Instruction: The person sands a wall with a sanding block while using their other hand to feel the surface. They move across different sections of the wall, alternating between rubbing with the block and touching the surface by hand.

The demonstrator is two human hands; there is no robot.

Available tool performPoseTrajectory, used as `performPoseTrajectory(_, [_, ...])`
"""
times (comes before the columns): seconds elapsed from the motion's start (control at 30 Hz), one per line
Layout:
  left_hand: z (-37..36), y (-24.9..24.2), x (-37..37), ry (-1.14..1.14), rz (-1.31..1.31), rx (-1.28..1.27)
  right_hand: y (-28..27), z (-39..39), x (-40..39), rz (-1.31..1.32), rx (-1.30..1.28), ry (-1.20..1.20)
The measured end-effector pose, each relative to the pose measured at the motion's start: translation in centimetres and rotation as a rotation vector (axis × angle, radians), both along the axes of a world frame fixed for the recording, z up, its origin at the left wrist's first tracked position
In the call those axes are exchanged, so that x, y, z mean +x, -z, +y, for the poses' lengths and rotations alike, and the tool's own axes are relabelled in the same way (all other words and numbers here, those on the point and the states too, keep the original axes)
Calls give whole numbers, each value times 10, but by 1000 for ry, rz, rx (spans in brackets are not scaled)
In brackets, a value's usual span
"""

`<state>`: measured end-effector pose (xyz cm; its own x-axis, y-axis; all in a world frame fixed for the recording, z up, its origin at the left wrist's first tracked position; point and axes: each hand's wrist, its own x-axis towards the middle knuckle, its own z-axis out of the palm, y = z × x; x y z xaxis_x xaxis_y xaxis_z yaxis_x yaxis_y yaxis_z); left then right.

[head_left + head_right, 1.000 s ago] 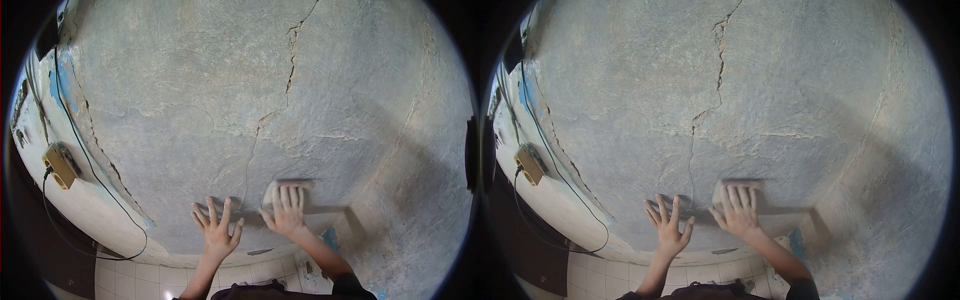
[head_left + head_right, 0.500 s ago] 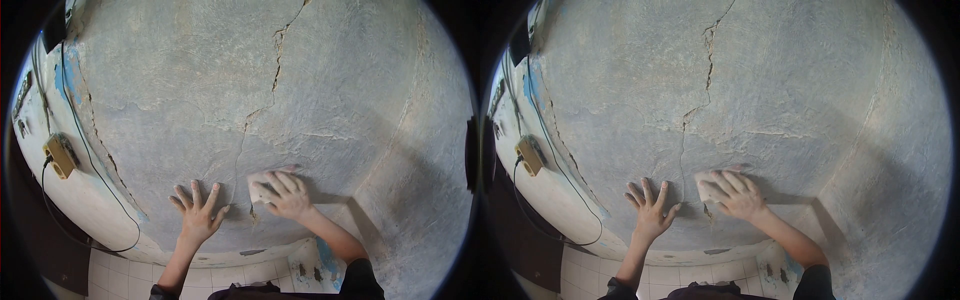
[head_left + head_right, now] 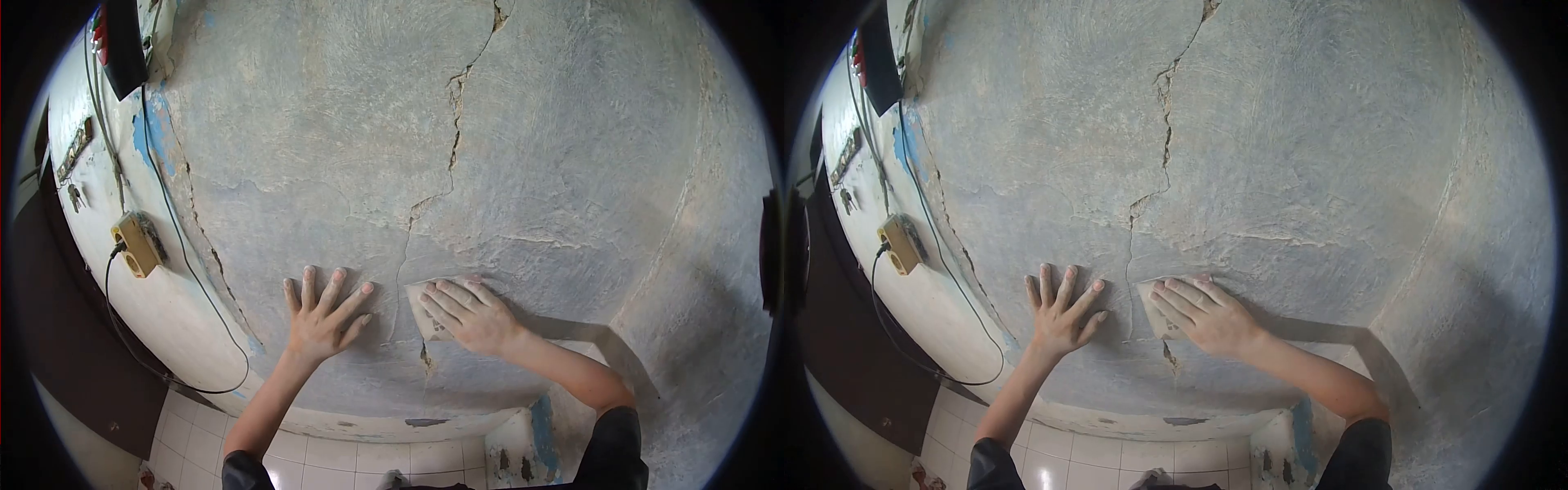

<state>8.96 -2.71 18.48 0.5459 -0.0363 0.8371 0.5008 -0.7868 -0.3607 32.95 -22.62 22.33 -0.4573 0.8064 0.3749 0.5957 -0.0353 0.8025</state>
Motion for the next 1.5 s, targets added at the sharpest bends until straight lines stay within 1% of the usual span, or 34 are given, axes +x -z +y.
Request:
performPoseTrajectory(0.03, [3,2,2,12,-38,38,1,4,4,2,4,-5])
performPoseTrajectory(0.1, [5,7,6,-9,-72,43,-4,14,19,245,176,-141])
performPoseTrajectory(0.13, [5,10,9,-27,-110,45,-10,15,24,244,175,-141])
performPoseTrajectory(0.2, [7,17,12,-43,-129,41,-25,12,25,364,442,-63])
performPoseTrajectory(0.23, [8,20,13,-61,-150,37,-29,8,21,433,472,-3])
performPoseTrajectory(0.27, [7,22,15,-66,-151,35,-26,10,17,433,469,-7])
performPoseTrajectory(0.33, [4,25,20,-51,-222,26,-8,18,1,636,601,24])
performPoseTrajectory(0.37, [3,27,21,-57,-219,24,9,28,-4,686,635,-28])
performPoseTrajectory(0.4, [3,31,22,-78,-277,-9,31,31,-11,689,630,-32])
performPoseTrajectory(0.43, [3,34,23,-97,-335,-40,53,32,-19,635,543,-21])
performPoseTrajectory(0.47, [5,38,24,-100,-333,-38,62,33,-25,582,460,-10])
performPoseTrajectory(0.53, [8,45,23,-121,-429,-100,65,36,-25,567,462,-39])
performPoseTrajectory(0.6, [10,51,24,-116,-461,-107,52,36,-28,544,455,-61])
performPoseTrajectory(0.67, [10,56,22,-114,-509,-172,17,39,-32,707,661,8])
performPoseTrajectory(0.7, [10,58,21,-114,-507,-172,4,40,-37,747,696,22])
performPoseTrajectory(0.77, [10,62,16,-132,-514,-208,4,49,-46,784,753,44])
performPoseTrajectory(0.8, [11,65,12,-128,-512,-209,8,56,-53,816,781,54])
performPoseTrajectory(0.83, [11,71,7,-142,-508,-279,20,63,-63,812,784,59])
performPoseTrajectory(0.9, [15,84,0,-144,-517,-373,64,83,-93,1024,860,-9])
performPoseTrajectory(0.93, [17,92,-5,-137,-512,-367,97,96,-110,1044,844,2])
performPoseTrajectory(0.97, [19,99,-10,-142,-504,-416,123,106,-126,1066,829,13])
performPoseTrajectory(1.0, [21,105,-17,-146,-496,-464,134,110,-136,1069,840,15])
performPoseTrajectory(1.07, [28,112,-33,-138,-467,-469,143,123,-150,1098,756,79])
performPoseTrajectory(1.1, [31,116,-42,-146,-424,-515,123,127,-150,1021,810,72])
performPoseTrajectory(1.13, [33,118,-50,-153,-379,-563,101,130,-151,1021,812,76])
performPoseTrajectory(1.2, [33,114,-63,-124,-335,-600,54,133,-154,1015,877,-2])
performPoseTrajectory(1.23, [32,111,-67,-102,-290,-637,37,135,-161,1009,885,7])
performPoseTrajectory(1.3, [34,105,-72,-54,-315,-678,40,147,-171,1026,881,-10])
performPoseTrajectory(1.33, [36,104,-73,-11,-337,-718,45,154,-177,1051,876,-30])
performPoseTrajectory(1.37, [38,105,-72,-2,-331,-720,62,158,-187,1028,844,46])
performPoseTrajectory(1.43, [42,106,-71,-61,-296,-556,131,171,-198,1004,838,68])
performPoseTrajectory(1.5, [45,108,-70,-44,-286,-546,178,176,-210,987,828,90])
